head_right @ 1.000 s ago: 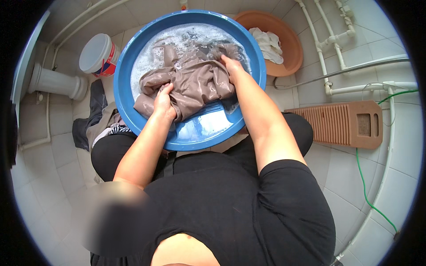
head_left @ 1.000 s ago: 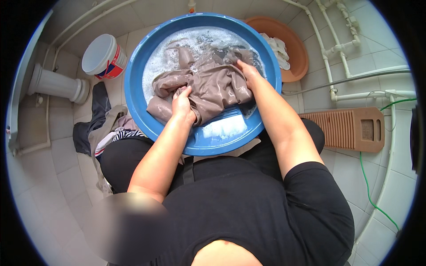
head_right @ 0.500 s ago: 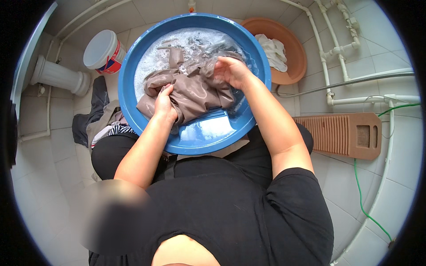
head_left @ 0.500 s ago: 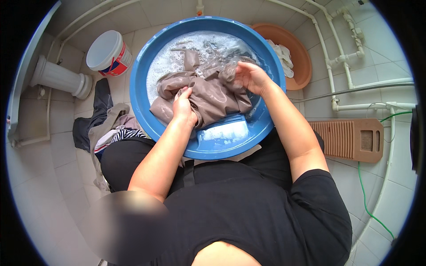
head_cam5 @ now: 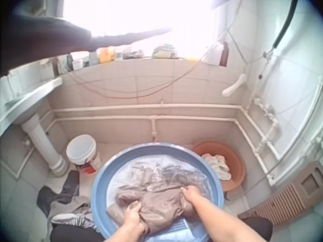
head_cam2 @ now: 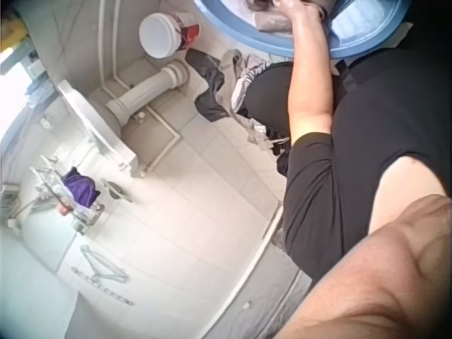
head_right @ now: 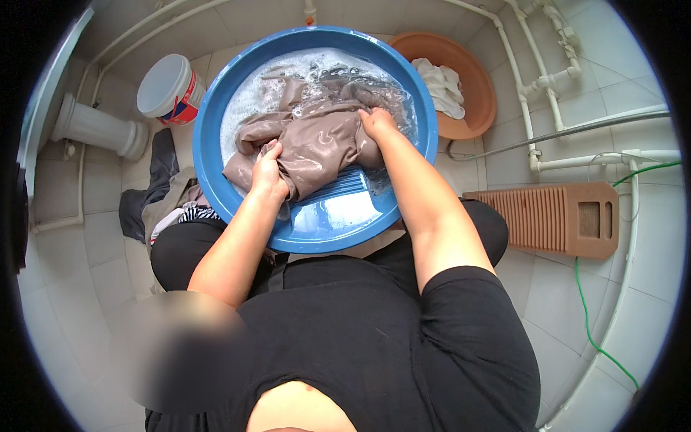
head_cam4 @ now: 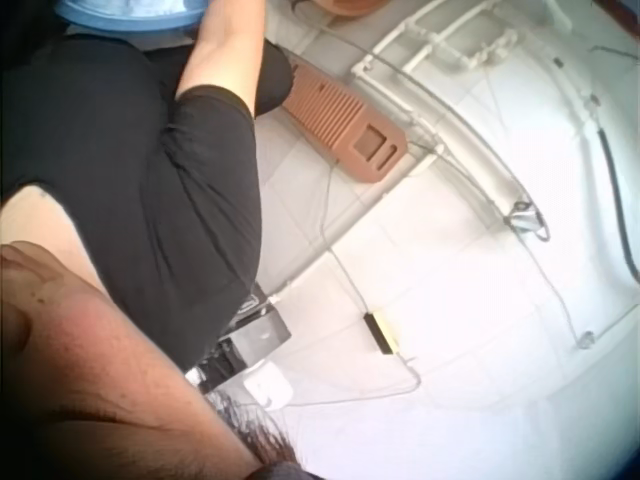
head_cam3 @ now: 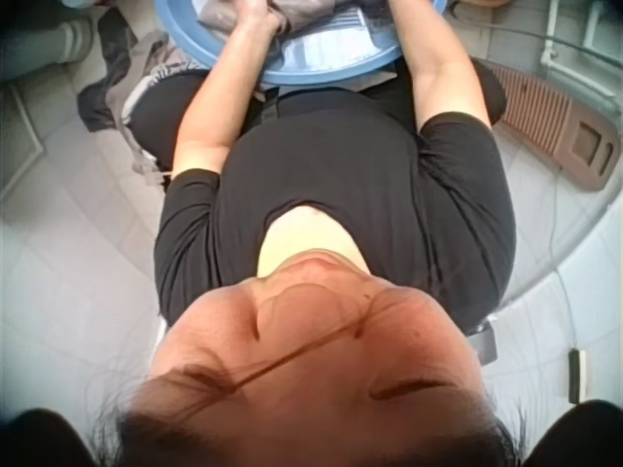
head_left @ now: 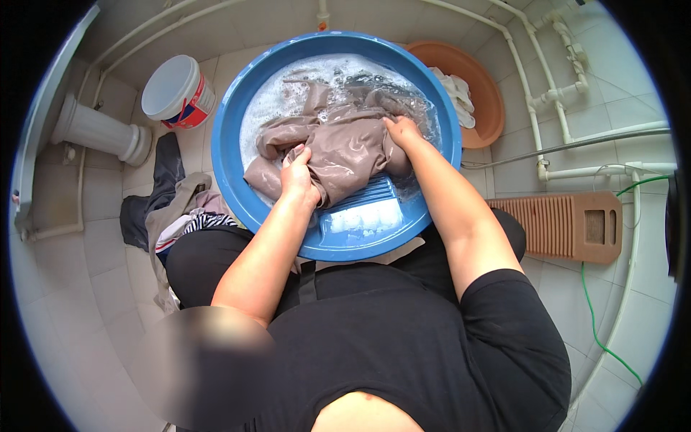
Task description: The person hand-washes a brown garment in a blue basin filled with soapy water. They repeatedly scrub, squeeze, and rinse the fabric by hand, occasionally lifting and unfolding it to treat different sections.
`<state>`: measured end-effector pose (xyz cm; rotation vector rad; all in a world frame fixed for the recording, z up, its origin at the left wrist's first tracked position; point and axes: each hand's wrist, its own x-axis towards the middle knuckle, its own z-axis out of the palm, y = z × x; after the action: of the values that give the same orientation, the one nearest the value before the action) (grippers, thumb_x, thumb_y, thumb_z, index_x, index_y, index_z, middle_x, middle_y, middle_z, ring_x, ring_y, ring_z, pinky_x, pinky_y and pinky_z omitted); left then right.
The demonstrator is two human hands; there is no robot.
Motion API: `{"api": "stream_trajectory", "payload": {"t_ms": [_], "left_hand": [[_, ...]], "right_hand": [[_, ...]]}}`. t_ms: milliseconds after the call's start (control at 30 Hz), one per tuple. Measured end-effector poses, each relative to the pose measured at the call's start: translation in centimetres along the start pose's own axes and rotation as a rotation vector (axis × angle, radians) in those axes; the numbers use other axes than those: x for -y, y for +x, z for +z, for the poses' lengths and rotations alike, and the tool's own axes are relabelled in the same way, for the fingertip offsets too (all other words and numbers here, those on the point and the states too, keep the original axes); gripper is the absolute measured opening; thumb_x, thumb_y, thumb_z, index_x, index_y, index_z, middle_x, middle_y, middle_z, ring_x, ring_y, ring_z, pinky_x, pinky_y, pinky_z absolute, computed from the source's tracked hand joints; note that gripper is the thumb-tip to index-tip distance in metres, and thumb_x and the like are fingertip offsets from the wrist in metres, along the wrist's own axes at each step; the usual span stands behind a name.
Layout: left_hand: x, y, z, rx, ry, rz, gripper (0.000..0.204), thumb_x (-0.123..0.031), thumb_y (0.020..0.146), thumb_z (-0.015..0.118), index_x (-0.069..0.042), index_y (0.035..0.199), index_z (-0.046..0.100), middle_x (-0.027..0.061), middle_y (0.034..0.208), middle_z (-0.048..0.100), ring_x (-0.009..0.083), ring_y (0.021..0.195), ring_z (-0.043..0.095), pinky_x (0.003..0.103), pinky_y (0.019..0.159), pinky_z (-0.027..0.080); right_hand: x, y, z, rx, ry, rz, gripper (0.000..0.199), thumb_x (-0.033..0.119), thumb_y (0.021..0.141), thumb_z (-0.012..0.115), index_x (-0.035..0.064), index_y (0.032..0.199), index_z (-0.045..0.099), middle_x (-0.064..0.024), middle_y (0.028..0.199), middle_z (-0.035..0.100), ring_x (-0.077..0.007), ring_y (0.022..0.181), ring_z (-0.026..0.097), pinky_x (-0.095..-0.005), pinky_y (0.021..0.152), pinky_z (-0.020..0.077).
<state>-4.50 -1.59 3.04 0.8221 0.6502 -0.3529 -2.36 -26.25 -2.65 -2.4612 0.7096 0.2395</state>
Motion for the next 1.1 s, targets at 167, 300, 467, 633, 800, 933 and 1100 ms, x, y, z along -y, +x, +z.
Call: {"api": "stream_trajectory", "payload": {"t_ms": [167,300,467,633,800,933,1100], "left_hand": [[-0.3,-0.3,0.4,0.028,0.029,0.011,0.023,-0.003,0.086,0.051,-0.006,0.108,0.047,0.0122,0.106,0.053,0.0266,0.097,0.054,0.042,0.086,0.048],[0.0,0.5,-0.3,0.083,-0.013,0.029,0.027,-0.004,0.085,0.052,-0.006,0.112,0.046,0.0117,0.109,0.052,0.026,0.102,0.052,0.042,0.09,0.045],[1.3,2.6,-1.1,0.315,-0.255,-0.071,0.027,-0.021,0.089,0.051,-0.01,0.113,0.046,0.0091,0.113,0.051,0.0253,0.103,0.051,0.041,0.088,0.045],[0.7,1.4,-0.4,0.286,-0.024,-0.125,0.034,-0.041,0.091,0.044,-0.021,0.119,0.047,0.01,0.116,0.054,0.0233,0.104,0.053,0.042,0.092,0.042],[0.7,-0.5,-0.5,0.412,0.072,-0.085,0.035,-0.038,0.089,0.049,-0.008,0.107,0.052,0.0061,0.095,0.061,0.0161,0.085,0.059,0.034,0.076,0.05],[1.7,-1.9,1.7,0.32,0.086,-0.091,0.027,-0.032,0.089,0.049,-0.007,0.096,0.056,0.0059,0.093,0.061,0.0199,0.086,0.059,0.034,0.077,0.049],[5.5,0.7,-1.7,0.798,-0.553,-0.031,0.032,-0.036,0.091,0.041,-0.007,0.091,0.055,0.0083,0.083,0.059,0.0214,0.077,0.057,0.035,0.071,0.048]], "right_hand": [[-3.0,2.4,2.8,0.14,-0.301,0.022,0.042,0.037,0.078,0.058,-0.0002,0.099,0.064,-0.0228,0.109,0.058,-0.035,0.102,0.057,-0.0405,0.087,0.0446],[3.4,-2.2,-2.7,0.211,-0.565,-0.186,0.032,0.027,0.083,0.05,0.0062,0.102,0.065,-0.0181,0.112,0.058,-0.0306,0.104,0.056,-0.0382,0.087,0.0452],[6.4,-6.2,-2.4,-0.034,0.61,-0.572,0.034,0.03,0.091,0.045,0.0029,0.105,0.06,-0.0134,0.107,0.059,-0.0242,0.103,0.055,-0.0317,0.088,0.0424],[11.6,-15.5,-0.5,-0.002,0.641,-0.968,0.017,0.02,0.084,0.056,0.0036,0.086,0.06,-0.0123,0.087,0.058,-0.0268,0.086,0.057,-0.0339,0.076,0.0452],[12.2,-17.1,0.4,-0.353,0.407,-1.175,0.022,0.028,0.072,0.066,0.0108,0.063,0.055,-0.0086,0.068,0.057,-0.0242,0.059,0.057,-0.0337,0.054,0.0458],[9.3,-11.6,2.0,-0.333,0.427,-0.448,0.027,0.03,0.08,0.057,0.0069,0.067,0.061,-0.0148,0.065,0.059,-0.0318,0.063,0.059,-0.0388,0.057,0.047],[11.8,-17.0,1.5,-0.26,0.332,-0.949,0.024,0.023,0.079,0.058,0.009,0.059,0.056,-0.01,0.063,0.057,-0.0288,0.058,0.057,-0.0367,0.055,0.0454]]}}
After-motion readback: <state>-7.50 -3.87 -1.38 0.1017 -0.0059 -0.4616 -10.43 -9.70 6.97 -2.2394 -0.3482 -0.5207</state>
